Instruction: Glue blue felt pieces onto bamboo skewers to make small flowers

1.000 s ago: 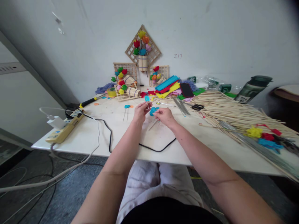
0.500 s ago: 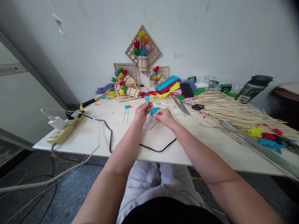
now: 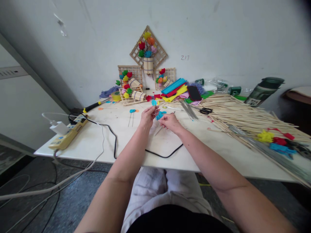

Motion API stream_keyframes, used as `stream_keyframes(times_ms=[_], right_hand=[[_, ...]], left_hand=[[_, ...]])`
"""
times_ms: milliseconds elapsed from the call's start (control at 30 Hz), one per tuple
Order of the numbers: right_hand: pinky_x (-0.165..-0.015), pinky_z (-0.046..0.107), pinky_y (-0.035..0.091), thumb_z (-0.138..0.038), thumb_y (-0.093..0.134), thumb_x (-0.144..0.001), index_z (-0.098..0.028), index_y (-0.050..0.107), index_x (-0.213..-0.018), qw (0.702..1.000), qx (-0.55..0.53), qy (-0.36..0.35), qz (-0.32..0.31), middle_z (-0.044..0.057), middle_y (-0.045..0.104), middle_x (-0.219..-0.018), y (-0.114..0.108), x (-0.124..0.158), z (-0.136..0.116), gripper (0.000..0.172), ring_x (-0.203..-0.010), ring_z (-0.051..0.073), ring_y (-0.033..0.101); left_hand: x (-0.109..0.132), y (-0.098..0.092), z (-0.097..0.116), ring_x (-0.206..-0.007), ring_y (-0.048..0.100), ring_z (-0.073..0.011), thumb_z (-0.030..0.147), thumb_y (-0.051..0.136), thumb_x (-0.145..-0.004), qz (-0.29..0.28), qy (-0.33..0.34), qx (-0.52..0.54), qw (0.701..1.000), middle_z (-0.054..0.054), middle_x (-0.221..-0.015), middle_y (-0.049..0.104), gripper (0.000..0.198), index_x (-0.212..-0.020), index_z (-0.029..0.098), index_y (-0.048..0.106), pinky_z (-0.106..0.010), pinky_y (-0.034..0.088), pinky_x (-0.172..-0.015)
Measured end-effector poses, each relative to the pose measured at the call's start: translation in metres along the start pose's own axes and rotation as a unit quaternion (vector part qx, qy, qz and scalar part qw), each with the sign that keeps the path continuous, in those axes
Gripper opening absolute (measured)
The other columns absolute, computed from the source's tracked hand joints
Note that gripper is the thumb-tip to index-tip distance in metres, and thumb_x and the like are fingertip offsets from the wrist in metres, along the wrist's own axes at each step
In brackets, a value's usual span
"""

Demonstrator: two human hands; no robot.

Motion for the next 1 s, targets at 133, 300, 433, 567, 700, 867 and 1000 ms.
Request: stream_keyframes(times_ms=[133, 300, 433, 567, 700, 867, 1000], right_hand=[[-0.042, 0.018, 0.041, -0.016, 0.060, -0.072, -0.016, 0.055, -0.058, 1.000, 0.005, 0.003, -0.012, -0.003, 0.057, -0.050, 0.003, 0.000, 0.001, 0.015, -0.041, 0.007, 0.048], [-0.040, 0.018, 0.039, -0.017, 0.059, -0.073, -0.016, 0.055, -0.059, 1.000, 0.011, -0.002, -0.022, -0.002, 0.058, -0.053, 0.005, 0.000, 0.001, 0.015, -0.043, 0.008, 0.049], [-0.041, 0.019, 0.039, -0.019, 0.057, -0.073, -0.016, 0.054, -0.059, 0.999, 0.026, -0.020, -0.029, -0.002, 0.058, -0.054, 0.007, -0.002, 0.001, 0.014, -0.044, 0.009, 0.050], [-0.049, 0.021, 0.042, -0.023, 0.055, -0.073, -0.016, 0.057, -0.059, 0.993, 0.085, -0.081, -0.027, -0.001, 0.058, -0.053, 0.008, -0.005, -0.001, 0.016, -0.048, 0.010, 0.053], [-0.059, 0.023, 0.043, -0.031, 0.054, -0.076, -0.016, 0.062, -0.061, 0.975, 0.178, -0.136, -0.001, 0.001, 0.062, -0.057, 0.001, -0.005, -0.010, 0.022, -0.057, 0.012, 0.057], [-0.070, 0.028, 0.042, -0.031, 0.049, -0.081, -0.018, 0.069, -0.081, 0.907, 0.394, -0.130, 0.076, 0.007, 0.070, -0.080, -0.029, 0.003, -0.029, 0.024, -0.080, 0.020, 0.063], [-0.075, 0.032, 0.043, -0.034, 0.047, -0.081, -0.017, 0.067, -0.096, 0.850, 0.510, -0.098, 0.084, 0.013, 0.068, -0.099, -0.045, 0.006, -0.031, 0.030, -0.094, 0.026, 0.061]], left_hand=[[0.001, 0.000, 0.001, -0.073, 0.067, -0.0157, 0.019, 0.071, -0.068, 0.004, 0.008, 0.002, 1.000, -0.008, -0.083, 0.071, 0.015, -0.080, 0.012, 0.065, -0.031, 0.048, -0.079], [0.001, 0.001, 0.001, -0.066, 0.065, -0.0136, 0.018, 0.070, -0.067, 0.001, 0.011, 0.010, 1.000, -0.006, -0.078, 0.071, 0.014, -0.078, 0.012, 0.064, -0.027, 0.048, -0.071], [0.002, 0.003, 0.002, -0.063, 0.065, -0.0120, 0.016, 0.070, -0.066, 0.002, 0.011, 0.012, 1.000, -0.005, -0.075, 0.070, 0.013, -0.076, 0.012, 0.064, -0.026, 0.049, -0.069], [0.003, 0.003, 0.004, -0.062, 0.064, -0.0104, 0.016, 0.070, -0.066, 0.004, 0.015, 0.009, 1.000, -0.004, -0.071, 0.069, 0.012, -0.075, 0.012, 0.063, -0.025, 0.049, -0.069], [0.002, 0.000, 0.006, -0.060, 0.063, -0.0100, 0.015, 0.069, -0.068, 0.015, 0.018, 0.010, 1.000, -0.004, -0.069, 0.069, 0.010, -0.076, 0.012, 0.063, -0.024, 0.049, -0.068], [0.000, -0.003, 0.008, -0.060, 0.064, -0.0104, 0.014, 0.066, -0.071, 0.026, 0.016, 0.016, 0.999, -0.004, -0.069, 0.069, 0.007, -0.076, 0.013, 0.062, -0.026, 0.050, -0.070], [-0.004, -0.011, 0.015, -0.058, 0.063, -0.0088, 0.014, 0.064, -0.073, 0.041, 0.027, 0.023, 0.999, -0.003, -0.069, 0.068, 0.003, -0.075, 0.012, 0.062, -0.024, 0.050, -0.069]])
Point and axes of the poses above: each hand's wrist, its own x-axis away from the middle knuckle, its own y-axis out of the palm, z = x × y, the point moved 9 cm from there along -x, towards the middle knuckle
